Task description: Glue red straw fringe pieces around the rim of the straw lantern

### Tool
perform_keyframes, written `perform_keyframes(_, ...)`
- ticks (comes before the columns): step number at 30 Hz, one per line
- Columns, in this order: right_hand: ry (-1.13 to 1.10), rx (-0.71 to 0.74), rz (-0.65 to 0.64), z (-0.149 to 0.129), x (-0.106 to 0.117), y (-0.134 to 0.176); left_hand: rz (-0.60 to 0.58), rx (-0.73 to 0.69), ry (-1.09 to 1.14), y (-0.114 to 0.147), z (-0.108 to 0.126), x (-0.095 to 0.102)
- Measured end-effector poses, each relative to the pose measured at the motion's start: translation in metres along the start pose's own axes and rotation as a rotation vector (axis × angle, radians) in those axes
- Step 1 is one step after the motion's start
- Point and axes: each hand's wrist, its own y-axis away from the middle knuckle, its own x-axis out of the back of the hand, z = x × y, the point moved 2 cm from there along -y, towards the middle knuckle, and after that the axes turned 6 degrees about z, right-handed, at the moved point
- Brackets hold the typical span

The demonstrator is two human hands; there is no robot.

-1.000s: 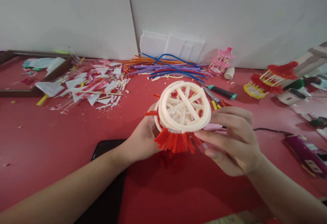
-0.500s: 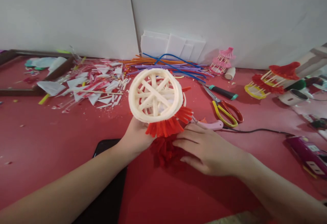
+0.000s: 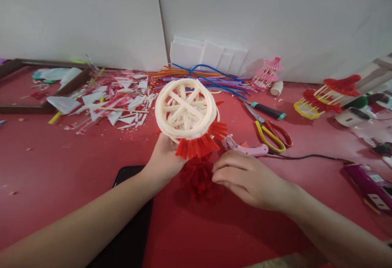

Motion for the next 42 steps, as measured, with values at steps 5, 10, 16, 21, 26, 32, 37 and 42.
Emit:
perform_keyframes(5,-0.046,0.071,0.283,-0.004,0.013,0.006,0.010,0.030,-0.053,0.004,0.001,-0.002)
perform_keyframes(10,0.010,0.068,0.404,-0.008,0.024,0.009,0.041,-0.006,0.009,0.005,0.008,-0.008)
perform_keyframes(16,0.112,0.062,0.549,-0.011,0.031,0.008,0.022,0.012,0.013,0.006,0.003,-0.009)
perform_keyframes(21,0.250,-0.018,0.615,-0.011,0.028,0.008,0.045,0.053,-0.030,0.008,0.005,-0.010)
perform_keyframes(26,0.199,-0.073,0.580,-0.013,0.027,0.000,0.016,0.052,-0.031,0.006,0.010,-0.014)
perform_keyframes(32,0.304,-0.031,0.534,-0.013,0.026,-0.001,0.019,0.063,0.002,0.008,0.006,-0.013)
perform_keyframes(37,0.406,0.040,0.554,-0.014,0.025,-0.002,0.010,0.043,-0.005,0.006,0.007,-0.013)
perform_keyframes(42,0.420,0.053,0.585,-0.018,0.026,-0.008,-0.062,-0.091,-0.134,0.004,0.008,-0.008)
